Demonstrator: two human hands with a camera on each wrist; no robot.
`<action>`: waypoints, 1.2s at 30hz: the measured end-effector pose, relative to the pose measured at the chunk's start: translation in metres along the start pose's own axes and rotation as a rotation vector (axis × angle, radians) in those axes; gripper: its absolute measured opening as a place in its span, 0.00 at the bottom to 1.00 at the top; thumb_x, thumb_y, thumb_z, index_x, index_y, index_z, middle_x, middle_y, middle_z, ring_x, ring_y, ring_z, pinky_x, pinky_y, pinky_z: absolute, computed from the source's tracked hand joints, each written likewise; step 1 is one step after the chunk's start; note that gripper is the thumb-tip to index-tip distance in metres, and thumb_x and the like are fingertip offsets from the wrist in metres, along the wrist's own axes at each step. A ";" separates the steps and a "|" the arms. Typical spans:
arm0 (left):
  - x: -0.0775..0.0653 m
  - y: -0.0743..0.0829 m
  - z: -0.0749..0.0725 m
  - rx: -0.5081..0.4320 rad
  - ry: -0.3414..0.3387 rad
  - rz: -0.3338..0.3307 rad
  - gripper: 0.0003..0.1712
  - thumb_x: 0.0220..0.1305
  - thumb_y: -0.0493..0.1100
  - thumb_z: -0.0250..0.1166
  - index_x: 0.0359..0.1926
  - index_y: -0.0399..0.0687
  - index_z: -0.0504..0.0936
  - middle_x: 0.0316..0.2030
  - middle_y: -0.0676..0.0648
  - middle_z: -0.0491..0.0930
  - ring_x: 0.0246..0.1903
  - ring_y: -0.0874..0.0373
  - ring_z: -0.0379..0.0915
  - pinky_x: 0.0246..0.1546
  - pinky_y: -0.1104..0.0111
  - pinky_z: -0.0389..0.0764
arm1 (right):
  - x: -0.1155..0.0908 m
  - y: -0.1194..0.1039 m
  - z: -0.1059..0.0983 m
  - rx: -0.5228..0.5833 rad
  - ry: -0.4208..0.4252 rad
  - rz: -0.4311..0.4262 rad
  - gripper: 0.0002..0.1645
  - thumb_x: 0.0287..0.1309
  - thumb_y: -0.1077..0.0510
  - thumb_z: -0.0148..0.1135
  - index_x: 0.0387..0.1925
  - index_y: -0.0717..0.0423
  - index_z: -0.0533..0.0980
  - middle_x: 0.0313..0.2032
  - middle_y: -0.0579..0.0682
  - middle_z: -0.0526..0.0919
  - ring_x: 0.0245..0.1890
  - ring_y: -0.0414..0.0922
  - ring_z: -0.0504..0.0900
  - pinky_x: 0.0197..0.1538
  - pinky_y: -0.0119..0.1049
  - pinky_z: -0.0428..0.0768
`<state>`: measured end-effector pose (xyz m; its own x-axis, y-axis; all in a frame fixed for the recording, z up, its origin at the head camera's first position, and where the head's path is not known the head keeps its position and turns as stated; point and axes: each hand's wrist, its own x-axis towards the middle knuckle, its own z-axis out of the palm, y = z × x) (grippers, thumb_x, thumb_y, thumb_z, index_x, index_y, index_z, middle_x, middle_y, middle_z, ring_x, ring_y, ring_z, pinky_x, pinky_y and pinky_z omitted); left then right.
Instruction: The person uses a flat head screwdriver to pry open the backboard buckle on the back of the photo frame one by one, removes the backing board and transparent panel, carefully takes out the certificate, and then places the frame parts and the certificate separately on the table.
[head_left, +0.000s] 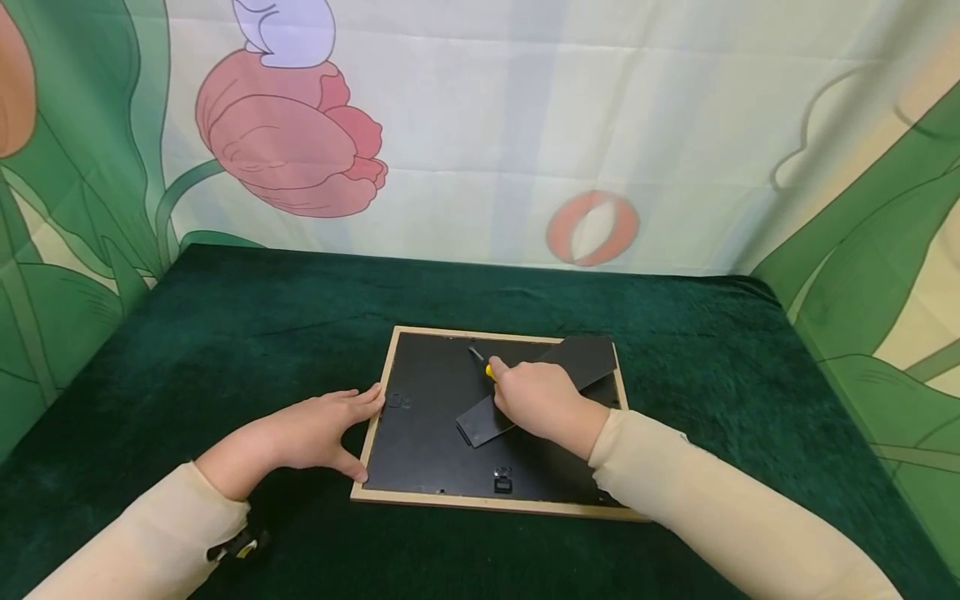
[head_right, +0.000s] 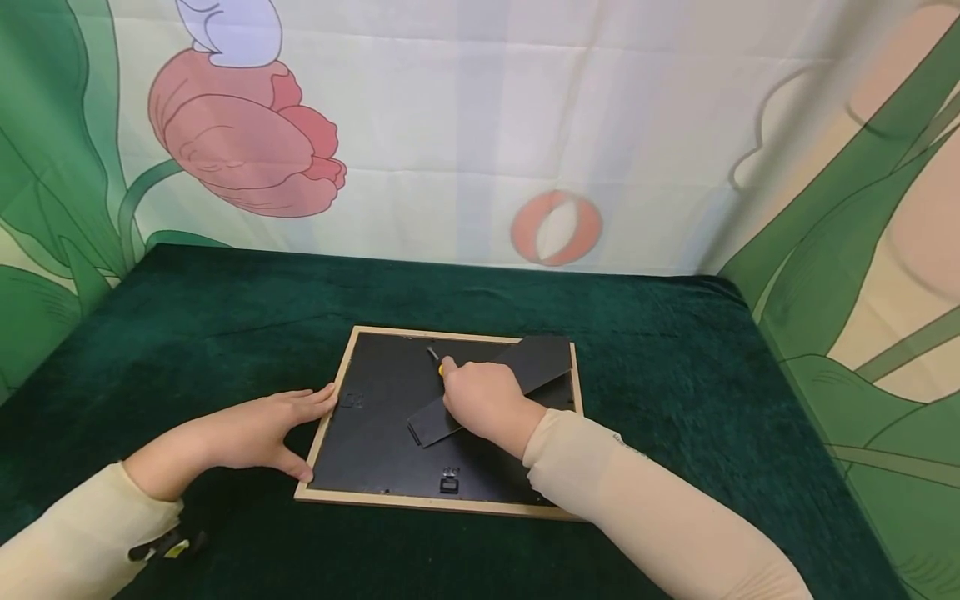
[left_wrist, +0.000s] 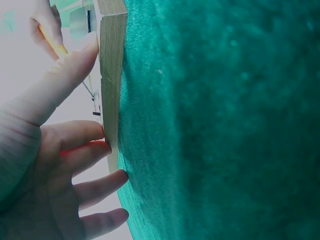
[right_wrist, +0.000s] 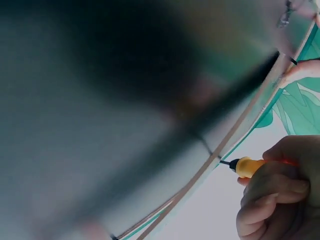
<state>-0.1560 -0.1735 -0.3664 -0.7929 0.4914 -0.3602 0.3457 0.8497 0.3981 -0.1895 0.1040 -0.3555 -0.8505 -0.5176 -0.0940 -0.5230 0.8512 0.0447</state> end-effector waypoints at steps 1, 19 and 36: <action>0.000 0.000 0.000 -0.001 -0.001 0.000 0.58 0.39 0.58 0.76 0.69 0.43 0.59 0.69 0.41 0.55 0.65 0.37 0.50 0.57 0.44 0.63 | 0.001 -0.001 0.000 -0.011 0.002 0.004 0.26 0.64 0.54 0.53 0.61 0.59 0.68 0.08 0.45 0.65 0.07 0.39 0.65 0.12 0.29 0.62; 0.000 0.012 0.008 0.182 0.062 0.029 0.65 0.34 0.71 0.71 0.67 0.35 0.60 0.68 0.37 0.54 0.67 0.37 0.46 0.59 0.41 0.57 | 0.009 -0.004 0.008 -0.087 0.017 0.034 0.27 0.63 0.55 0.53 0.62 0.60 0.68 0.08 0.46 0.66 0.07 0.40 0.65 0.11 0.29 0.62; 0.001 0.019 0.009 0.241 0.065 -0.003 0.70 0.27 0.72 0.74 0.66 0.33 0.60 0.68 0.36 0.54 0.67 0.37 0.45 0.60 0.41 0.55 | 0.021 -0.012 -0.006 -0.132 -0.006 0.091 0.22 0.63 0.51 0.55 0.54 0.60 0.75 0.14 0.49 0.72 0.10 0.41 0.69 0.13 0.33 0.71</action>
<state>-0.1456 -0.1557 -0.3664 -0.8219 0.4825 -0.3028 0.4470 0.8758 0.1820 -0.2011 0.0822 -0.3519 -0.8946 -0.4378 -0.0897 -0.4469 0.8755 0.1838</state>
